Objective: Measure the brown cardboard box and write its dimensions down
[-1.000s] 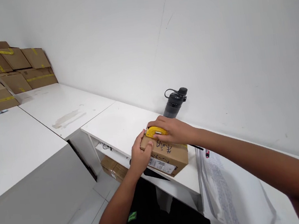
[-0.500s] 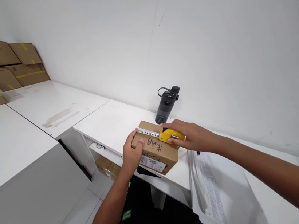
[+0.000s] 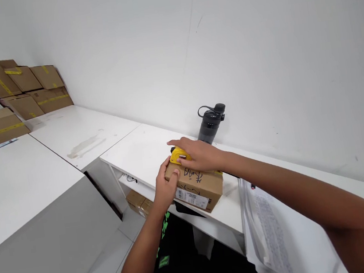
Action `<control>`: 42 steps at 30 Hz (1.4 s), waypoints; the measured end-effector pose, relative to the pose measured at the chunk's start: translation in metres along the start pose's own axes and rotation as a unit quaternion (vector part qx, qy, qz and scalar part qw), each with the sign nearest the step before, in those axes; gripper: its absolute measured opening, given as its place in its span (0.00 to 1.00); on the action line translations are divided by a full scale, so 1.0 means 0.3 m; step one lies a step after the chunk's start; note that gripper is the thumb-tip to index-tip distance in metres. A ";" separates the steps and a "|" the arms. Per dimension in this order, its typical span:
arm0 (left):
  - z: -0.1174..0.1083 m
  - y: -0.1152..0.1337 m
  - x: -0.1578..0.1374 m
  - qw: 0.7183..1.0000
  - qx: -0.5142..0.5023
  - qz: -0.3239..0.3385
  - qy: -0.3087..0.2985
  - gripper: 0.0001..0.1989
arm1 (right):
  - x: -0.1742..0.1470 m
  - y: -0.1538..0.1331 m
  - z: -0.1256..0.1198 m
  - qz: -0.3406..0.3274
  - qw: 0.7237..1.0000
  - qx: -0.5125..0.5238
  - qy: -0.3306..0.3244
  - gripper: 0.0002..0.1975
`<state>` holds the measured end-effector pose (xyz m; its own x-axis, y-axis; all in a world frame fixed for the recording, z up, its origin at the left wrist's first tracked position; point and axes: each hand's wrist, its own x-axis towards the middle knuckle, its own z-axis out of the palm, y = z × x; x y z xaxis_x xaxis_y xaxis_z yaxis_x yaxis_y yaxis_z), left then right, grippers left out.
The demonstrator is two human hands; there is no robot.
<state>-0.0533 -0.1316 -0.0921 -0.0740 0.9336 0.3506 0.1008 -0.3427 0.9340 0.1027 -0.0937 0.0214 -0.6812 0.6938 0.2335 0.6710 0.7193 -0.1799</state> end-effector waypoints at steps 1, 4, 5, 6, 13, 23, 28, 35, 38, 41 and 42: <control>0.001 -0.004 -0.001 1.000 -0.004 0.002 -0.007 0.25 | 0.008 0.002 0.001 0.000 1.000 -0.002 -0.001 0.30; 0.008 -0.015 -0.007 0.999 -0.026 0.003 -0.029 0.31 | 0.029 0.004 -0.002 0.000 1.000 -0.014 -0.005 0.31; 0.010 -0.017 -0.009 0.999 -0.034 0.003 -0.033 0.33 | 0.036 0.002 -0.006 0.000 1.000 -0.021 -0.009 0.31; 0.013 -0.018 -0.011 0.999 -0.040 0.004 -0.034 0.33 | 0.043 -0.002 -0.011 0.002 0.999 -0.031 -0.013 0.31; 0.014 0.008 -0.019 1.000 -0.017 0.013 -0.021 0.24 | 0.059 -0.051 -0.055 0.025 0.991 -0.117 -0.053 0.31; -0.032 0.049 -0.013 0.975 0.219 0.024 -0.032 0.23 | 0.052 -0.077 -0.094 0.032 0.980 -0.159 -0.115 0.29; -0.065 0.079 0.013 0.931 0.351 0.078 -0.060 0.22 | -0.038 -0.055 -0.142 0.038 0.980 -0.160 -0.112 0.26; -0.110 0.155 0.102 0.806 0.509 0.248 -0.173 0.16 | -0.315 0.023 -0.167 0.099 0.985 -0.128 -0.066 0.25; -0.114 0.188 0.137 0.736 0.556 0.324 -0.210 0.16 | -0.433 0.021 -0.153 0.130 0.976 -0.162 -0.073 0.26; -0.112 0.211 0.163 0.682 0.581 0.373 -0.243 0.16 | -0.509 0.002 -0.139 0.164 0.967 -0.173 -0.092 0.26; -0.111 0.216 0.170 0.671 0.584 0.382 -0.251 0.16 | -0.523 -0.004 -0.137 0.175 0.964 -0.176 -0.094 0.25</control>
<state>-0.0835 -0.1095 -0.0115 0.7557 0.5494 0.3565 0.6493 -0.6994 -0.2986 0.2209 -0.2048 0.0242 -0.4136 0.9098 0.0339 0.9048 0.4066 0.1264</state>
